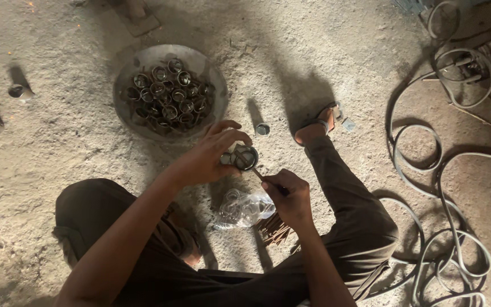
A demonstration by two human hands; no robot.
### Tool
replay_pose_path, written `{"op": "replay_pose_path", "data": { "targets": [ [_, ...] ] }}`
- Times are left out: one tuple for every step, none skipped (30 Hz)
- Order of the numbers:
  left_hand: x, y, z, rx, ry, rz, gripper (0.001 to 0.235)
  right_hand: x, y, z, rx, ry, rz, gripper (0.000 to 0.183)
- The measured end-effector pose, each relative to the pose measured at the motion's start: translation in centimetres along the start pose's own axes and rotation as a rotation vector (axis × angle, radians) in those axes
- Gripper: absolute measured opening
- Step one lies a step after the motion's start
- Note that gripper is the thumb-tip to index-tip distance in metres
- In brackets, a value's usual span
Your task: The person picks up small metal cups and inserts thin metal rods into them while sitting on a concrete floor.
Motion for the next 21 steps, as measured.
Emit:
{"op": "replay_pose_path", "data": {
  "targets": [
    [0.1, -0.1, 0.0, -0.001, -0.006, -0.034, 0.070, 0.3, 0.0, 0.0, 0.005, 0.006, -0.009, 0.009],
    [0.3, -0.2, -0.1, -0.008, -0.003, -0.043, 0.070, 0.6, 0.1, 0.0, 0.010, 0.011, -0.018, 0.010],
    [0.4, -0.2, 0.1, -0.014, -0.004, -0.051, 0.071, 1.0, 0.1, 0.0, 0.005, 0.041, -0.025, 0.012],
    [0.5, -0.2, 0.3, -0.021, -0.005, -0.060, 0.072, 1.4, 0.1, 0.0, 0.001, 0.071, -0.032, 0.013],
    [0.5, -0.3, 0.3, -0.012, -0.023, -0.055, 0.074, 1.6, 0.1, 0.0, -0.003, 0.100, -0.037, 0.015],
    [0.5, -0.3, 0.2, -0.003, -0.042, -0.051, 0.076, 1.7, 0.1, 0.1, -0.012, 0.111, -0.044, 0.015],
    [0.5, -0.5, 0.1, 0.006, -0.057, -0.050, 0.078, 1.8, 0.3, 0.1, -0.017, 0.118, -0.050, 0.015],
    [0.6, -0.6, -0.1, 0.020, -0.025, -0.148, 0.082, 1.8, 0.3, 0.1, -0.023, 0.125, -0.056, 0.015],
    [0.8, -0.6, -0.2, 0.028, 0.006, -0.245, 0.087, 1.7, 0.3, 0.1, -0.030, 0.107, -0.044, 0.015],
    [0.9, -0.6, -0.3, 0.036, 0.037, -0.342, 0.091, 1.7, 0.2, 0.0, -0.037, 0.090, -0.032, 0.015],
    [1.0, -0.7, -0.2, 0.042, 0.026, -0.358, 0.093, 1.6, 0.2, 0.0, -0.045, 0.072, -0.019, 0.015],
    [1.0, -0.8, 0.0, 0.048, 0.014, -0.374, 0.094, 1.6, 0.2, 0.1, -0.036, 0.079, -0.028, 0.015],
    [0.9, -0.9, -0.1, 0.057, 0.005, -0.392, 0.096, 1.6, 0.2, 0.1, -0.027, 0.083, -0.035, 0.015],
    [0.8, -0.8, -0.1, 0.052, -0.020, -0.291, 0.097, 1.6, 0.3, 0.1, -0.017, 0.087, -0.043, 0.015],
    [0.6, -0.6, -0.1, 0.047, -0.046, -0.188, 0.099, 1.6, 0.3, 0.1, -0.007, 0.078, -0.044, 0.015],
    [0.4, -0.4, -0.1, 0.043, -0.073, -0.085, 0.101, 1.6, 0.4, 0.1, 0.003, 0.068, -0.044, 0.015],
    [0.3, -0.2, -0.1, 0.053, -0.085, -0.071, 0.096, 1.5, 0.5, 0.0, 0.011, 0.055, -0.046, 0.014],
    [0.1, 0.0, -0.1, 0.063, -0.097, -0.057, 0.091, 1.5, 0.5, 0.0, 0.020, 0.059, -0.048, 0.014],
    [-0.1, 0.1, -0.1, 0.071, -0.109, -0.043, 0.087, 1.5, 0.5, 0.0, 0.029, 0.064, -0.050, 0.013],
    [-0.3, 0.2, -0.1, 0.080, -0.110, -0.038, 0.087, 1.5, 0.5, 0.1, 0.039, 0.070, -0.053, 0.013],
    [-0.6, 0.2, 0.0, 0.089, -0.111, -0.034, 0.087, 1.4, 0.7, 0.2, 0.045, 0.075, -0.055, 0.012]
  ]
}}
Point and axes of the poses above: each hand's wrist, its own z-axis towards the middle knuckle, its own y-axis out of the back of the hand, x = y × z, the point moved 3 cm from there along z, towards the middle knuckle, and after that the axes turned 11 degrees about z, right-handed, at the moved point
